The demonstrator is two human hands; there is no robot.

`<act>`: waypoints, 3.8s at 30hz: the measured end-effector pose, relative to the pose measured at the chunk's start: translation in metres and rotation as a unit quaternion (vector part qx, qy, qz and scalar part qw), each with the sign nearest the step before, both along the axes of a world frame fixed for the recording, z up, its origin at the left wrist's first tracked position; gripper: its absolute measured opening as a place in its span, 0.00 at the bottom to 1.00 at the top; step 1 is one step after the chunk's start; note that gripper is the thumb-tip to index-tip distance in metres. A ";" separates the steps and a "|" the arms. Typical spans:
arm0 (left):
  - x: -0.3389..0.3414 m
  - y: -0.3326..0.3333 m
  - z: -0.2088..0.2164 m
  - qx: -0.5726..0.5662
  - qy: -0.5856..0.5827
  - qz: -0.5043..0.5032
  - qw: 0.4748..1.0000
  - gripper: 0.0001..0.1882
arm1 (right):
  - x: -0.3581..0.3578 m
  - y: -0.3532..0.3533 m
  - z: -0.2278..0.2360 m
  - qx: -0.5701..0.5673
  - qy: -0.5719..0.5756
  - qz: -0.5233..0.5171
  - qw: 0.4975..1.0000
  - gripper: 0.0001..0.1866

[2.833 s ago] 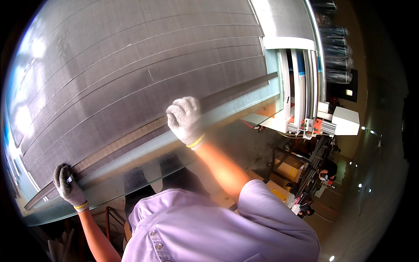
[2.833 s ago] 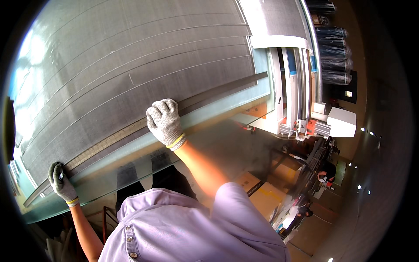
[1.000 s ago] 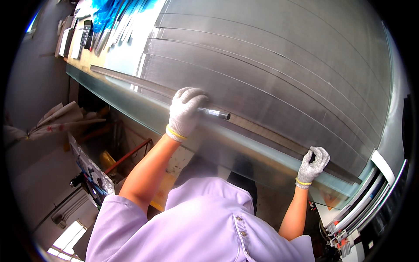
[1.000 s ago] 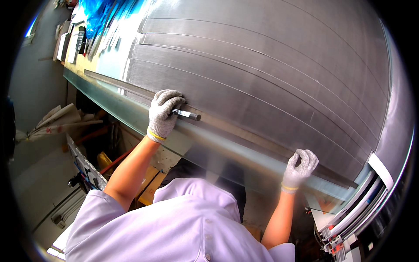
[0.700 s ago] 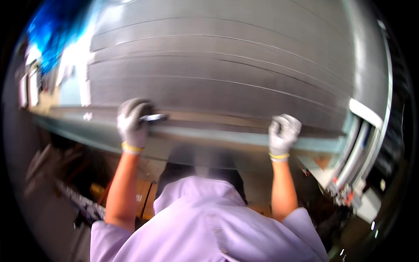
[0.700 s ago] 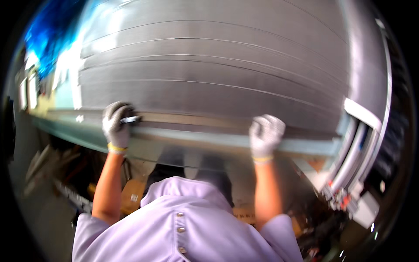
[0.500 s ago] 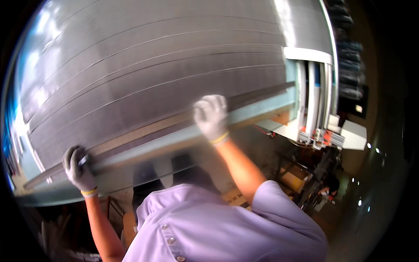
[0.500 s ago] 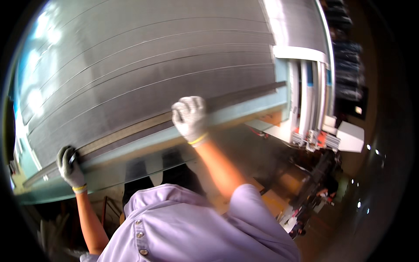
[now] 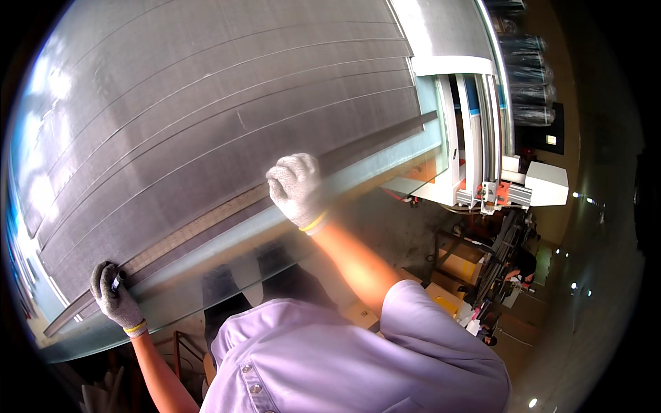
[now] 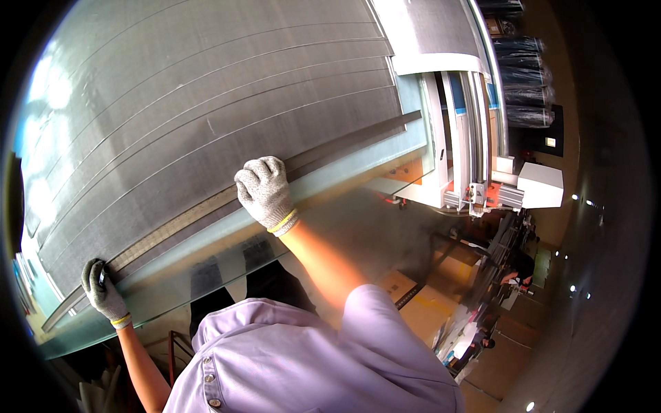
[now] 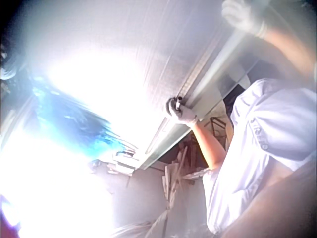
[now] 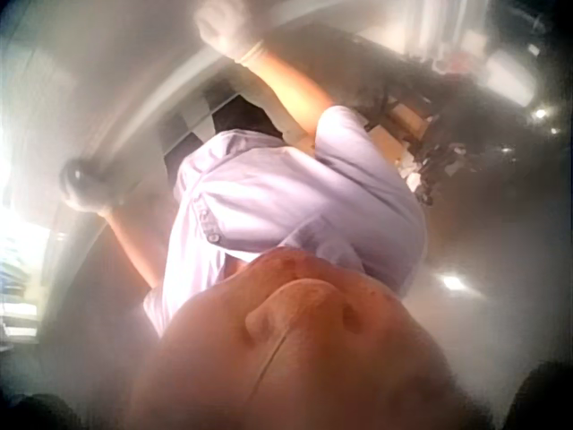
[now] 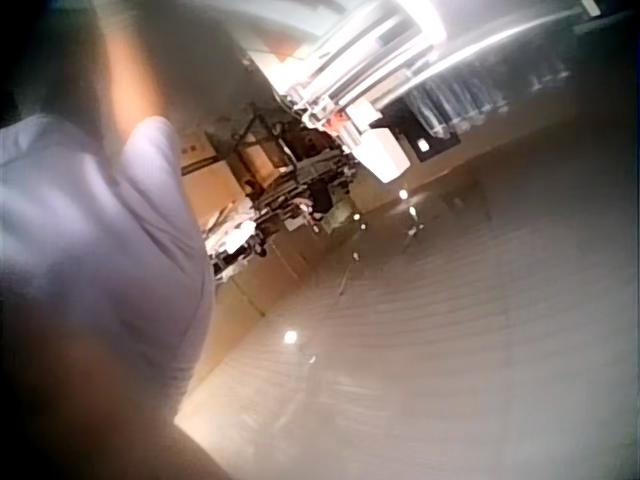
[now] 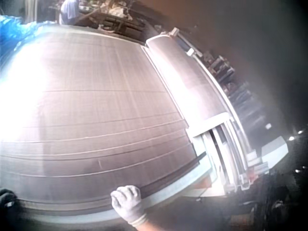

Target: The person uses a marker to draw lines on a stack of dark gray sheets placed on a workbench. They repeatedly lift the top sheet, mark along its edge, and return it to the stack. The person also handles a metal ruler and a blue plastic bag during the process.

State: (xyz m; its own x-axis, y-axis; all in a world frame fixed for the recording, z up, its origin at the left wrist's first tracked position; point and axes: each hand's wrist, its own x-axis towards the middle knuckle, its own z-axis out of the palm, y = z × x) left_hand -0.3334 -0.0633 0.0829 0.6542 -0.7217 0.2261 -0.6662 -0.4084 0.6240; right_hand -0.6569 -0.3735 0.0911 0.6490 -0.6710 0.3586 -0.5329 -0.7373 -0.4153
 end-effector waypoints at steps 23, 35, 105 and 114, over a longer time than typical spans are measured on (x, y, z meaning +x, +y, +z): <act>-0.001 -0.006 0.007 0.015 -0.022 -0.010 1.000 0.20 | 0.003 0.000 0.002 -0.004 -0.018 -0.002 1.000 0.10; -0.001 -0.006 0.006 0.016 -0.027 -0.009 0.999 0.20 | 0.003 0.000 0.004 -0.004 -0.012 -0.002 1.000 0.11; 0.050 0.131 0.027 0.048 -0.038 0.110 0.992 0.09 | 0.406 0.290 0.030 0.520 -0.151 0.192 0.819 0.05; 0.049 0.129 0.025 0.040 -0.049 0.120 0.991 0.08 | 0.406 0.279 0.038 0.480 -0.131 0.203 0.843 0.04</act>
